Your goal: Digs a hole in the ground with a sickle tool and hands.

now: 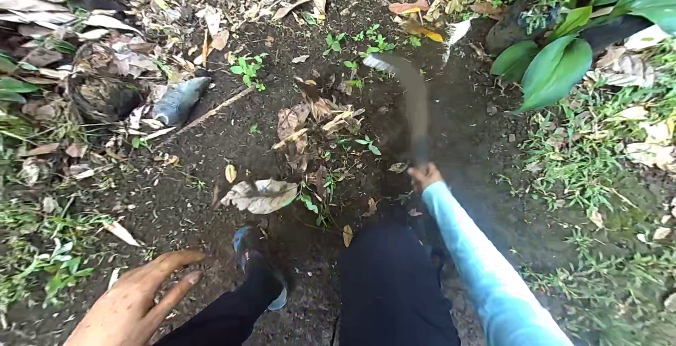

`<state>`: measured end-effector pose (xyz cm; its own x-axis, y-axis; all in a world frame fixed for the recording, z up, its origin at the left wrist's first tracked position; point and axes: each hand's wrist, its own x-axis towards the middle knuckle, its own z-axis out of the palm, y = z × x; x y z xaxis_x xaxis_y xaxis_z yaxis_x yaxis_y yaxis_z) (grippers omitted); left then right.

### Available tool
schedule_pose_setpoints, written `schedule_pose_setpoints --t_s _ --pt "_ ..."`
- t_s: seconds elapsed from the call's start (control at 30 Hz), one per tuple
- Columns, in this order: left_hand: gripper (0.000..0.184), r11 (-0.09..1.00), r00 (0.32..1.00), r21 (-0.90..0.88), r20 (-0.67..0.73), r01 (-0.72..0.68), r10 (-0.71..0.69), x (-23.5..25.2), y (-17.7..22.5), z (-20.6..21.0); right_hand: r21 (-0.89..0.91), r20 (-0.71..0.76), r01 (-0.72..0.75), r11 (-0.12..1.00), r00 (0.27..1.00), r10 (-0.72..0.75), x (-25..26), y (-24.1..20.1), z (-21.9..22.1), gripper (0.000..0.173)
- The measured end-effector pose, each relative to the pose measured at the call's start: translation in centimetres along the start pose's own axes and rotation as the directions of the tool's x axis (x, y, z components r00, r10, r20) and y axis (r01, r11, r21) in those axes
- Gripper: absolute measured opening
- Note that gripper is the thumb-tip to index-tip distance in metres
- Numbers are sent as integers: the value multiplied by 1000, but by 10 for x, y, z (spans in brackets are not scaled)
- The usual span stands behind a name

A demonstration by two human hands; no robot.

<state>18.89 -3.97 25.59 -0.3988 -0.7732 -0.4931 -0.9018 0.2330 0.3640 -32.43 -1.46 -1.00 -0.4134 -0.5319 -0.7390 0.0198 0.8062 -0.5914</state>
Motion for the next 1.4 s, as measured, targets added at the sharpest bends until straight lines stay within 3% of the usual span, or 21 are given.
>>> schedule_pose_setpoints --t_s 0.07,0.13,0.2,0.27,0.3,0.4,0.47,0.53,0.6,0.63,0.7,0.8,0.87,0.93,1.0,1.07,1.1,1.17,1.27,1.33,1.4 --pt "45 1000 999 -13 -51 -16 15 0 -3 -2 204 -174 12 979 984 24 39 -52 1 50" --pt "49 999 994 3 -101 -34 34 -4 -9 1 173 -225 -49 984 970 87 68 -80 21 49" --pt "48 999 994 -18 -103 -36 34 -5 -9 -4 -137 -101 -113 984 990 99 64 -48 50 52" --pt "46 997 994 -56 -102 -43 37 -2 -9 -10 -424 52 -59 904 995 89 41 21 57 69" --pt "46 997 994 -62 -103 -49 42 -1 -10 -12 -476 112 -39 879 988 105 21 46 50 72" --pt "43 993 988 -90 -138 -79 66 1 -8 -19 -289 125 -62 955 987 102 -9 35 17 64" --pt "43 988 982 -104 -165 -112 94 0 -5 -20 -88 -15 -46 995 999 45 2 -13 6 51" --pt "42 986 978 -108 -175 -130 110 -4 -1 -18 3 -159 3 1000 987 -2 37 -70 9 42" --pt "43 984 974 -94 -182 -150 131 -6 1 -15 -2 -239 29 1000 971 -28 79 -105 29 39" --pt "43 983 972 -87 -187 -159 141 -8 1 -15 -88 -248 0 996 968 -22 94 -103 45 43" --pt "43 979 966 -100 -205 -180 157 -10 0 -18 -290 -171 -39 956 985 -11 93 -63 68 57" --pt "42 975 959 -119 -237 -189 157 -9 3 -24 -428 -11 -71 901 997 73 52 -9 15 63" --pt "41 973 954 -113 -246 -203 171 -7 6 -26 -339 6 -62 939 998 67 38 -25 -26 55" --pt "41 968 952 -116 -242 -220 188 -6 8 -27 -179 -73 -3 984 997 -10 55 -54 -36 44" --pt "39 967 951 -113 -236 -230 198 -6 10 -27 -77 -123 17 997 992 -26 80 -102 -16 41" --pt "38 965 951 -105 -224 -241 214 -4 12 -25 -118 -146 -8 993 989 -9 104 -126 23 39" --pt "38 963 950 -100 -216 -252 226 -4 13 -26 -183 -127 -38 982 992 15 107 -118 41 49" --pt "37 953 945 -118 -212 -278 250 -3 13 -30 -380 -44 -6 925 999 -11 96 -51 53 64" --pt "36 931 938 -195 -229 -307 261 0 9 -30 -638 115 36 770 992 50 39 27 -8 76" --pt "36 914 933 -235 -226 -330 279 3 8 -29 -610 71 -16 793 995 75 19 23 -44 72" --pt "36 900 932 -265 -209 -346 296 5 10 -29 -419 -43 -66 905 998 53 30 1 -53 62"
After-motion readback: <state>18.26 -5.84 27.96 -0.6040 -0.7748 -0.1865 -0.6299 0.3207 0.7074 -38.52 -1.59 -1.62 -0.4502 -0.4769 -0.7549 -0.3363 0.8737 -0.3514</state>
